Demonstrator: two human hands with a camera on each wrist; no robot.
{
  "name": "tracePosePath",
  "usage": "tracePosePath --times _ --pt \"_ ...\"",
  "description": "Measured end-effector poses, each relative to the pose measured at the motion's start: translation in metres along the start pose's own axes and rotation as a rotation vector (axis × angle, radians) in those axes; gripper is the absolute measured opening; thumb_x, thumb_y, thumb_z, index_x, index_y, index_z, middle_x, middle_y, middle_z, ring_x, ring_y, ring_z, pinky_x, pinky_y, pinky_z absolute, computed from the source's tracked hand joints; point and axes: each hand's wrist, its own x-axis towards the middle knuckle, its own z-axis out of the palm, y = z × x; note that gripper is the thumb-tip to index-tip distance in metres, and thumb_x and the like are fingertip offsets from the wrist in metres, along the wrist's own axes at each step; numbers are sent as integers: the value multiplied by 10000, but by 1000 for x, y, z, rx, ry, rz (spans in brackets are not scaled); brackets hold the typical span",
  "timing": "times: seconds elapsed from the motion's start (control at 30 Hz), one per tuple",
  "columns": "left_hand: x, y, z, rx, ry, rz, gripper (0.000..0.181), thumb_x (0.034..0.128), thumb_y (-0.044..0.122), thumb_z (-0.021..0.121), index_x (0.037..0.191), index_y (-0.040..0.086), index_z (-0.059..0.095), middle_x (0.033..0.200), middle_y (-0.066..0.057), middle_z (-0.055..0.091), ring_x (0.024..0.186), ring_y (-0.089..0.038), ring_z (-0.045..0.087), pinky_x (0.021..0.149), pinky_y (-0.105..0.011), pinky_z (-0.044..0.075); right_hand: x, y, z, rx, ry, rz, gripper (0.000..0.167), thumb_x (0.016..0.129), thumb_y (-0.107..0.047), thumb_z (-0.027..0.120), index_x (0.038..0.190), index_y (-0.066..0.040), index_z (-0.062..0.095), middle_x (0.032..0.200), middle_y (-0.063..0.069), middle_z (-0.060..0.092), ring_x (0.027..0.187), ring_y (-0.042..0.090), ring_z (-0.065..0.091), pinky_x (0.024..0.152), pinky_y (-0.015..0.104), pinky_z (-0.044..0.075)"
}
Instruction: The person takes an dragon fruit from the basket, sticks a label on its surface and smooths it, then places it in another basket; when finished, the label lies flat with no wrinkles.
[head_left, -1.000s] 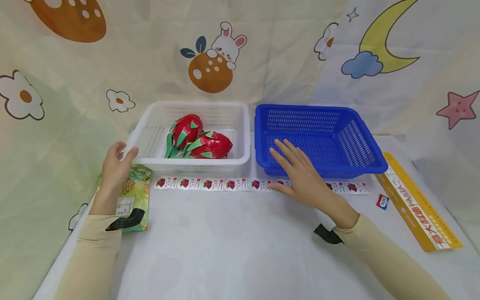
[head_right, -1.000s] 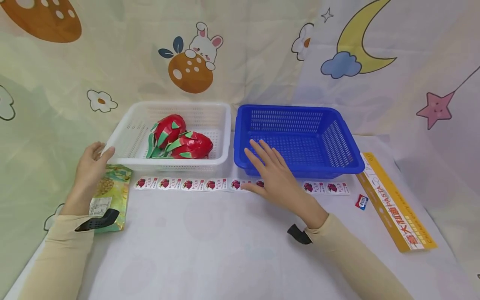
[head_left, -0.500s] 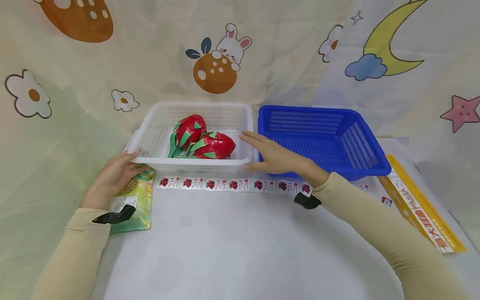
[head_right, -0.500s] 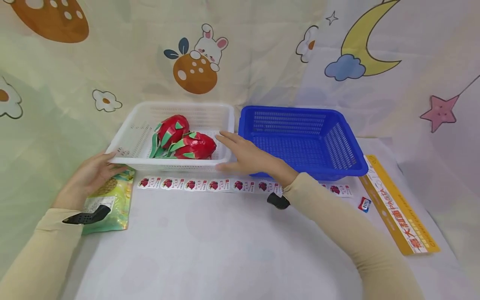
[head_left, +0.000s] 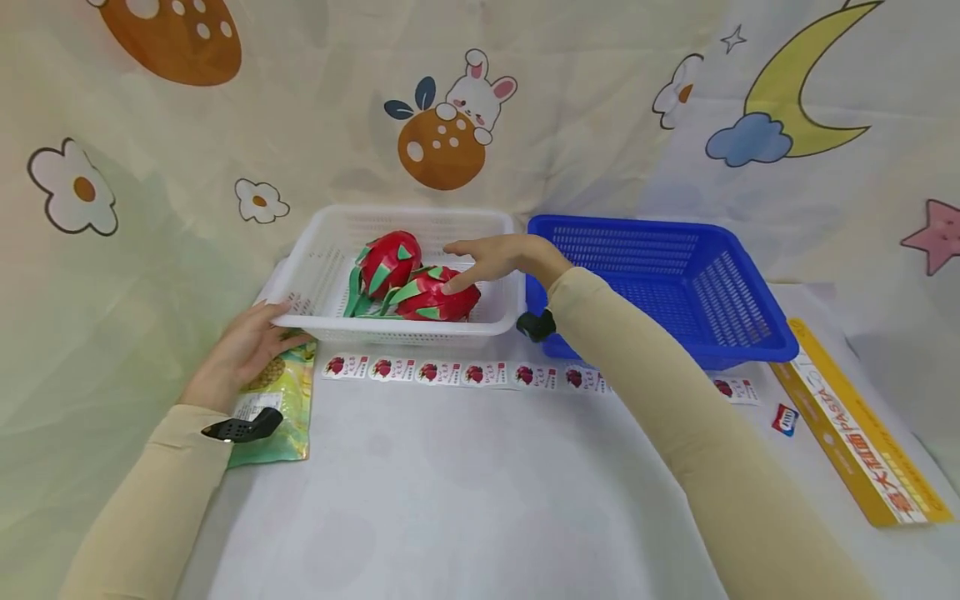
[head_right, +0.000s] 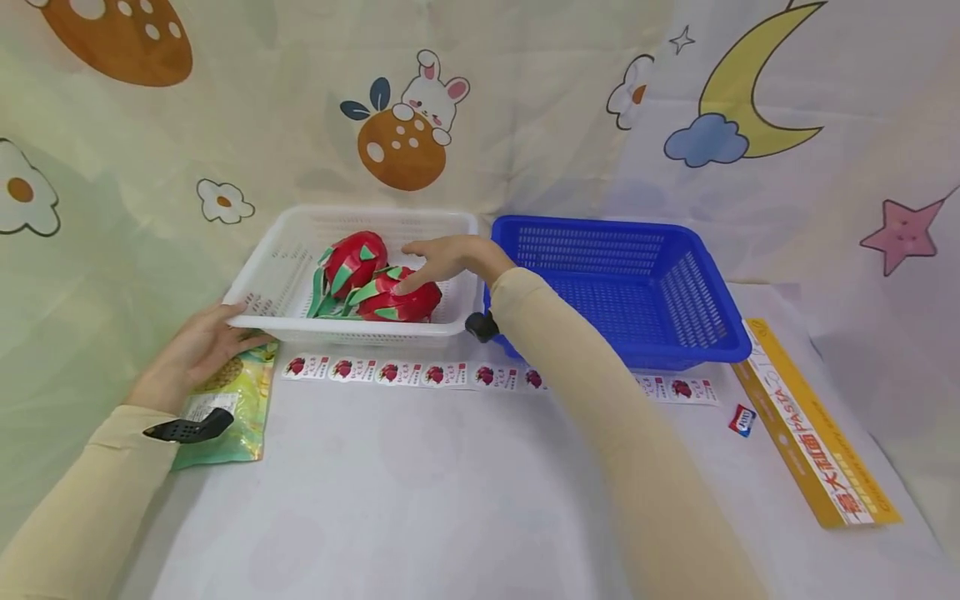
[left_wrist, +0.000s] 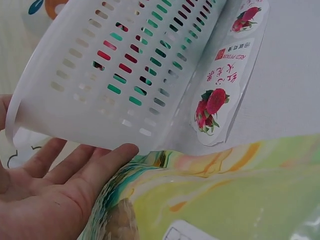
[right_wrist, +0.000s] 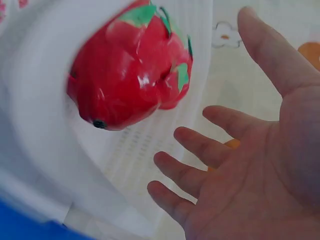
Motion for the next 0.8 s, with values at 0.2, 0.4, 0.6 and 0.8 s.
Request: tracePosePath --times 0.2,0.4,0.6,0.8 --pt "0 0 1 -13 -8 -15 555 1063 165 332 1565 269 119 1589 -25 210 1210 -47 525 946 -370 523 31 -6 -6 59 -69 89 958 814 -567 657 1565 -263 145 1628 42 165 1487 284 188 1172 538 248" --pt "0 -3 1 -8 1 -17 555 1064 184 326 1565 277 105 1615 -49 126 1428 -196 279 954 -364 515 54 -10 3 228 -106 191 996 779 -526 726 1559 -298 150 1603 41 195 1433 272 261 1092 502 396" --pt "2 -4 1 14 8 -24 545 1067 195 315 1562 302 112 1624 -59 87 1494 -283 80 958 -358 508 67 -13 9 344 -103 273 1003 756 -481 773 1547 -344 172 1566 39 236 1395 249 301 1040 485 454" --pt "3 -3 2 23 17 -32 545 1068 198 308 1561 310 104 1629 -64 65 1504 -319 20 964 -366 506 72 -11 9 368 -102 277 956 735 -434 807 1510 -326 257 1476 50 333 1340 243 340 1026 464 466"
